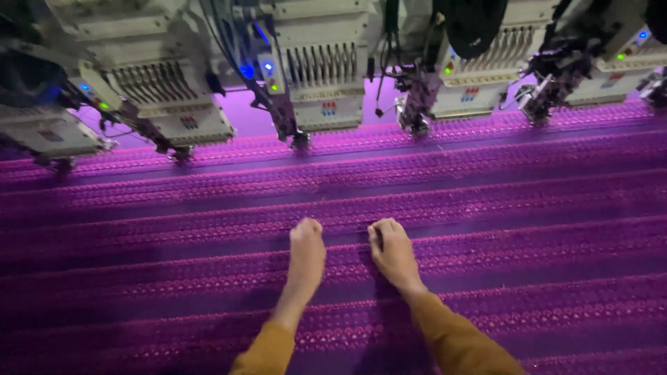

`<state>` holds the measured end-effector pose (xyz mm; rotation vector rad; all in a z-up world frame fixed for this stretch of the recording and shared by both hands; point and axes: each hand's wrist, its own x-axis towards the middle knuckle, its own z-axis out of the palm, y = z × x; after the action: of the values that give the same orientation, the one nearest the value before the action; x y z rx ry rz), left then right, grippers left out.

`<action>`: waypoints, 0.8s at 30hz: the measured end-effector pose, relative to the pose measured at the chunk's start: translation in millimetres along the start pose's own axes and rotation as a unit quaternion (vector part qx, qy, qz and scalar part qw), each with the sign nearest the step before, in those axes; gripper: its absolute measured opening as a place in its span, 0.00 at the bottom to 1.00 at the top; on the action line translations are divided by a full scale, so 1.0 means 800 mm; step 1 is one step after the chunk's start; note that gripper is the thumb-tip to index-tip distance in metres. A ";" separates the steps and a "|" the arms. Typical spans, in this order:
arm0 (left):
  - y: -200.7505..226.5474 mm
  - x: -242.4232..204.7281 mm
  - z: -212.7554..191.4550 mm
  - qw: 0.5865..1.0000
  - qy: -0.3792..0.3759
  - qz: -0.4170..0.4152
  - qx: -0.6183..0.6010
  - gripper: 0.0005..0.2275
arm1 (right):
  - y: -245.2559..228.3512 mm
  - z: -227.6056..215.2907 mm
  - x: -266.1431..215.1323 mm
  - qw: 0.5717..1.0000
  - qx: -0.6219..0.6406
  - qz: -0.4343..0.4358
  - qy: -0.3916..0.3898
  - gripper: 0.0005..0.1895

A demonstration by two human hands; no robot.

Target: A worker inspects and adjusts the thread on a multi-head industrial embroidery machine while it is in operation.

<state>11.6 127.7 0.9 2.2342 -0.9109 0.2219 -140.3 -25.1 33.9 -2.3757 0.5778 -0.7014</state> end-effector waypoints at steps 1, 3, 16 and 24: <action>0.010 0.012 -0.009 1.000 0.004 0.002 0.000 0.05 | 0.003 -0.001 0.002 1.000 0.000 -0.003 0.003 0.09; 0.032 0.027 -0.025 0.989 -0.083 -0.108 0.053 0.12 | 0.008 -0.008 -0.003 1.000 0.004 0.005 0.000 0.10; 0.003 0.109 0.001 0.986 -0.025 -0.051 0.156 0.03 | 0.004 -0.007 0.004 1.000 0.004 -0.020 -0.008 0.09; -0.034 0.142 0.062 0.982 -0.025 -0.018 0.186 0.10 | 0.015 0.001 0.000 0.998 0.050 -0.042 0.013 0.08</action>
<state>108.8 45.8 -5.7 2.6085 -0.9151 0.3441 -142.4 -33.8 25.9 -2.3122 0.4450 -0.7818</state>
